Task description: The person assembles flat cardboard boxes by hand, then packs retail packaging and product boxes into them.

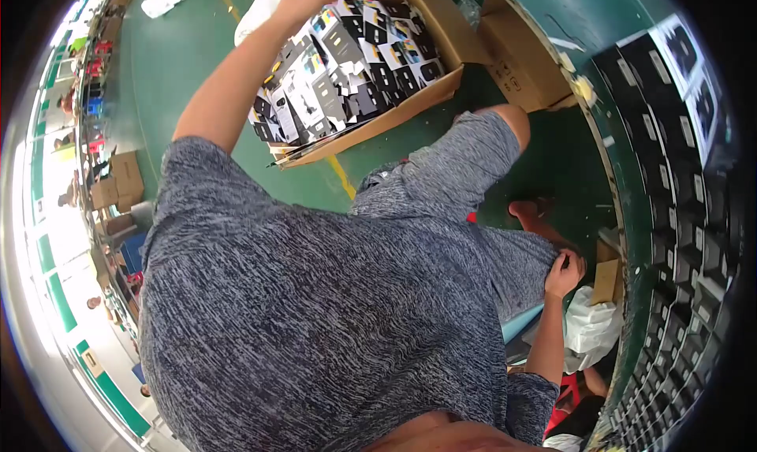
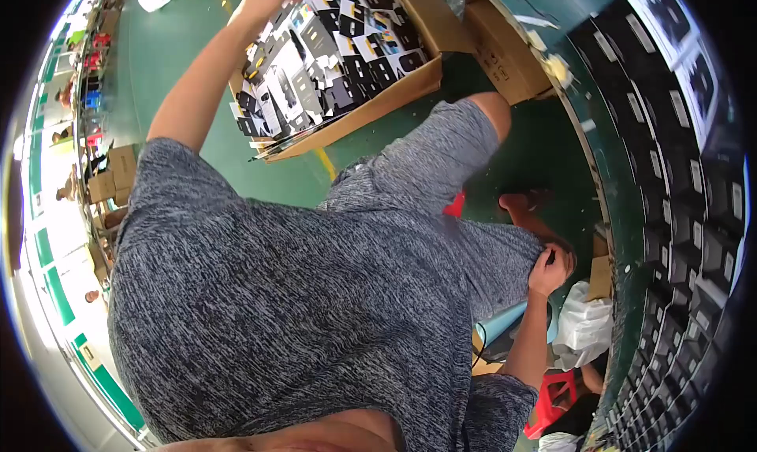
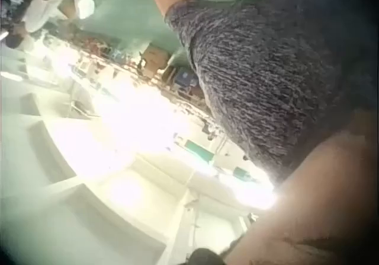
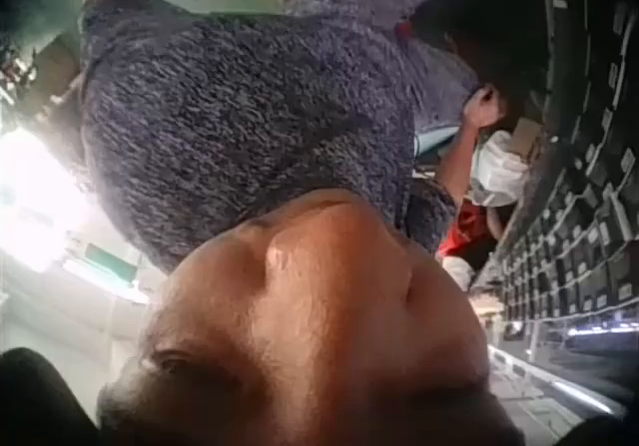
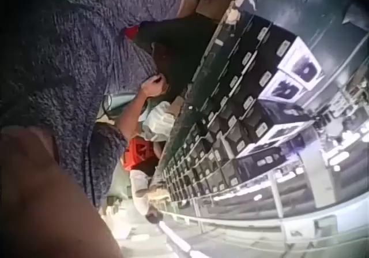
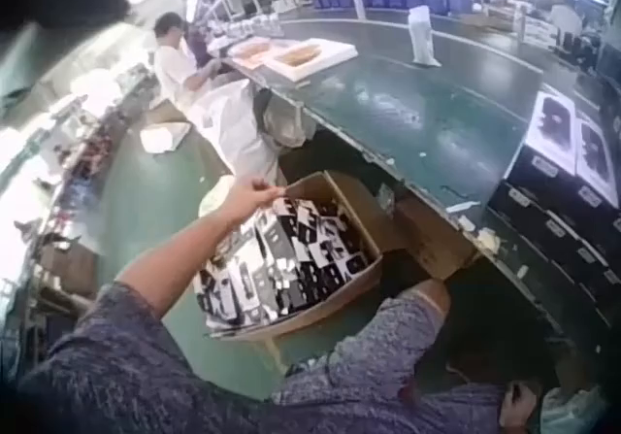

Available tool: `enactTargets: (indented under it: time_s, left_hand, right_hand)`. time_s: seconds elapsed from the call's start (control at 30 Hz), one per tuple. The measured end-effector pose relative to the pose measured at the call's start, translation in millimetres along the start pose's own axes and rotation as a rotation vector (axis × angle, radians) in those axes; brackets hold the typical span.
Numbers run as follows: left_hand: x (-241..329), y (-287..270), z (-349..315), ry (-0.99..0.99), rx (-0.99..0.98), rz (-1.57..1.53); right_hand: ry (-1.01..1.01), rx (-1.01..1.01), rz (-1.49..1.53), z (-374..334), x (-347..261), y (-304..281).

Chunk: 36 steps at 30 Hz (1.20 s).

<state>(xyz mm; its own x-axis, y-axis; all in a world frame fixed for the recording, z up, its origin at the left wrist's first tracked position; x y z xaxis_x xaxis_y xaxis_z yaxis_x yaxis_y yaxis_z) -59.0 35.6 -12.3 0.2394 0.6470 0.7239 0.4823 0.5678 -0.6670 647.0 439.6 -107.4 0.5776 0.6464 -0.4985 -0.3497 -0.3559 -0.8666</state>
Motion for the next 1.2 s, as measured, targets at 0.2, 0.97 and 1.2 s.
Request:
enactTargets:
  time_s: [0.2, 0.97, 1.2]
  left_hand:
    - [-131.4, -18.3, -136.6, -0.199, 0.317, -0.121]
    - [-288.7, 66.8, -193.4, -1.09, 0.143, -0.175]
    - [-351.4, 63.6, -188.5, -1.049, 0.121, -0.092]
  right_hand:
    - [-0.015, -0.042, 0.0, 5.4, -19.1, 14.5]
    - [0.008, -0.107, -0.024, 9.5, -32.8, 20.2]
    - [0.006, -0.106, -0.049, 3.0, -37.9, 16.3]
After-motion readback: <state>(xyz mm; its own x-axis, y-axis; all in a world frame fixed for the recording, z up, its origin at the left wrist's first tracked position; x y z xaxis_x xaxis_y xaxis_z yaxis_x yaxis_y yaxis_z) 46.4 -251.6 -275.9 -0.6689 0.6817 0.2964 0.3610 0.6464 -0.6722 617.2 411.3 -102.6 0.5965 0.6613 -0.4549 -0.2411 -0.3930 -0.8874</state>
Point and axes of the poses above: each hand's wrist, its own z-axis towards the middle knuckle, its own y-axis out of the palm, x = y × z, the point moved 7 cm from there along z, towards the middle knuckle, and after that the axes turned 13 degrees about z, right-handed, at the moved point
